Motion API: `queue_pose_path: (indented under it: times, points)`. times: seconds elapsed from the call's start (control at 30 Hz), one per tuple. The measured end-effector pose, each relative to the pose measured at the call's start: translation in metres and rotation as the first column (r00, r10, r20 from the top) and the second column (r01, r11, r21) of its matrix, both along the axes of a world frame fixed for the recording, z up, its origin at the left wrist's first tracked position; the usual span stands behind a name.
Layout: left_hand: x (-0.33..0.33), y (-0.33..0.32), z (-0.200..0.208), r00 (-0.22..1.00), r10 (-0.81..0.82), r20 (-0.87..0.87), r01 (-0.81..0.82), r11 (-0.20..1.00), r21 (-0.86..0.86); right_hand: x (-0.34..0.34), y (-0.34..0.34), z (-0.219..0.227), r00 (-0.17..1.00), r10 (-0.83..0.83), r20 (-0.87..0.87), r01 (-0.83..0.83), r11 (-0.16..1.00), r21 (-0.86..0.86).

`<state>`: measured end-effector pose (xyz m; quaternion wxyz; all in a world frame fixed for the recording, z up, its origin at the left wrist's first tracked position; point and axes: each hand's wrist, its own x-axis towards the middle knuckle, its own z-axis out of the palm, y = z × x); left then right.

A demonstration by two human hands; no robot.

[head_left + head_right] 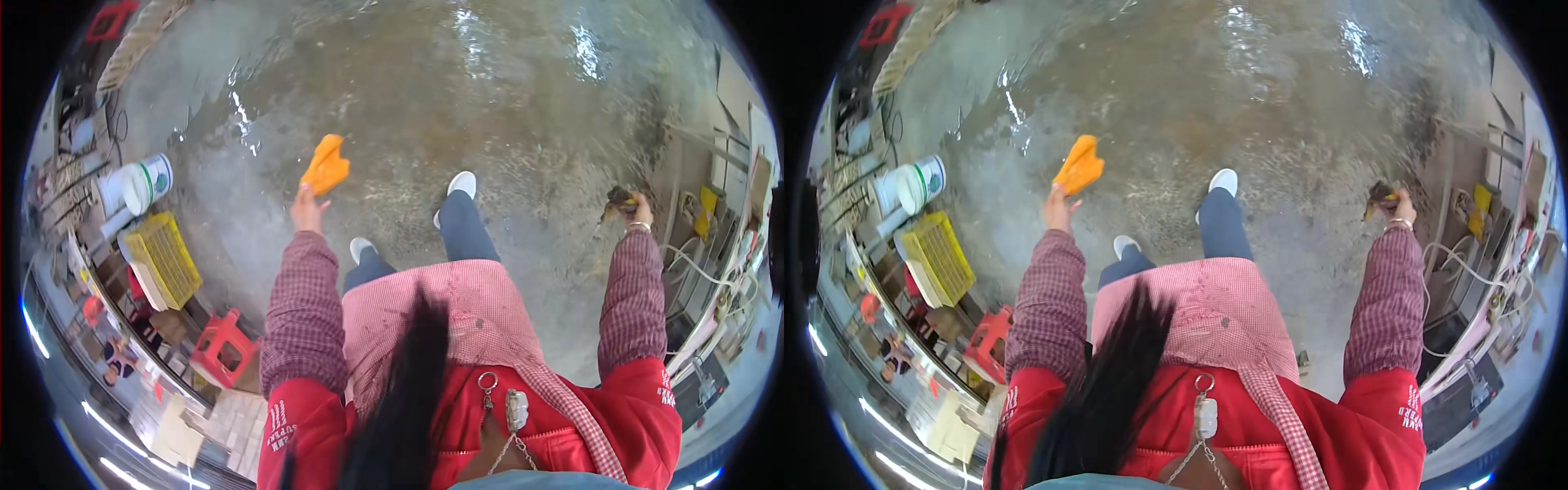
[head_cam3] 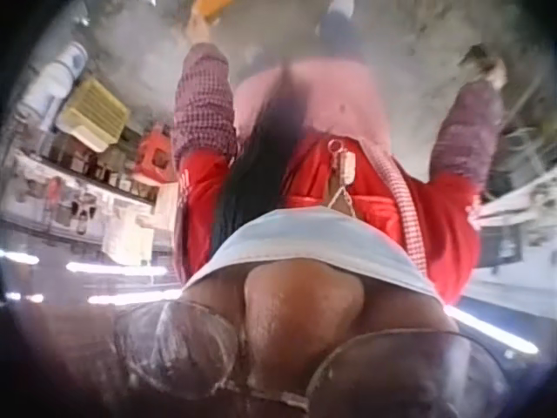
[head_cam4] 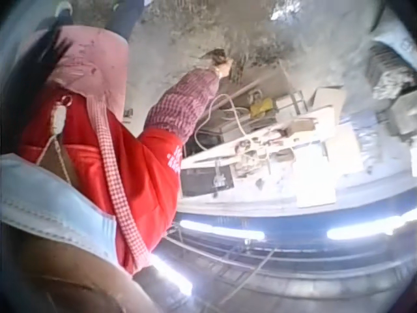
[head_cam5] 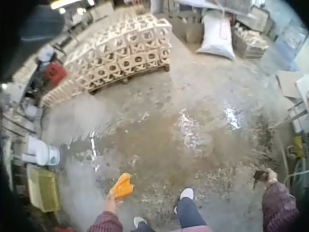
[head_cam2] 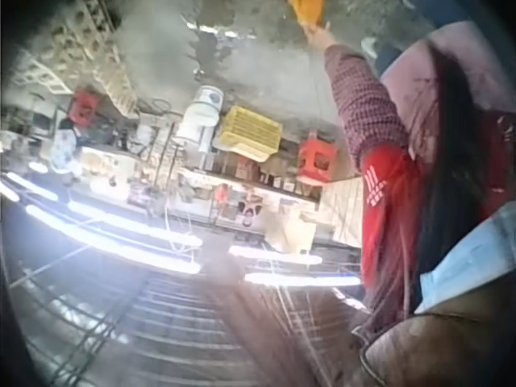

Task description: Apply glue to wooden components and assemble them into a box structure.

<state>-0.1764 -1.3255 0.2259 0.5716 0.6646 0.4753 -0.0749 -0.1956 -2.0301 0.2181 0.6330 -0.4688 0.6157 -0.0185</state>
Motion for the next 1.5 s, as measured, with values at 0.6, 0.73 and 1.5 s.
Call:
queue_pose_path:
  times: [0.6,0.73,1.5]
  points:
    - [-0.102,0.135,0.023,0.867,0.044,0.497,-0.041,0.999,-0.016,-0.007,0.758,0.089,0.457,0.849,0.265,-0.889,0.427,0.166]
    - [-0.121,0.256,0.085,0.89,0.062,0.452,-0.065,0.998,-0.01,-0.028,0.879,0.123,0.341,0.869,0.359,-0.937,0.284,0.205]
    - [-0.049,0.712,0.123,0.603,0.686,0.407,-0.119,0.582,-0.804,0.111,1.283,0.023,0.344,0.821,0.455,-0.826,0.035,0.562]
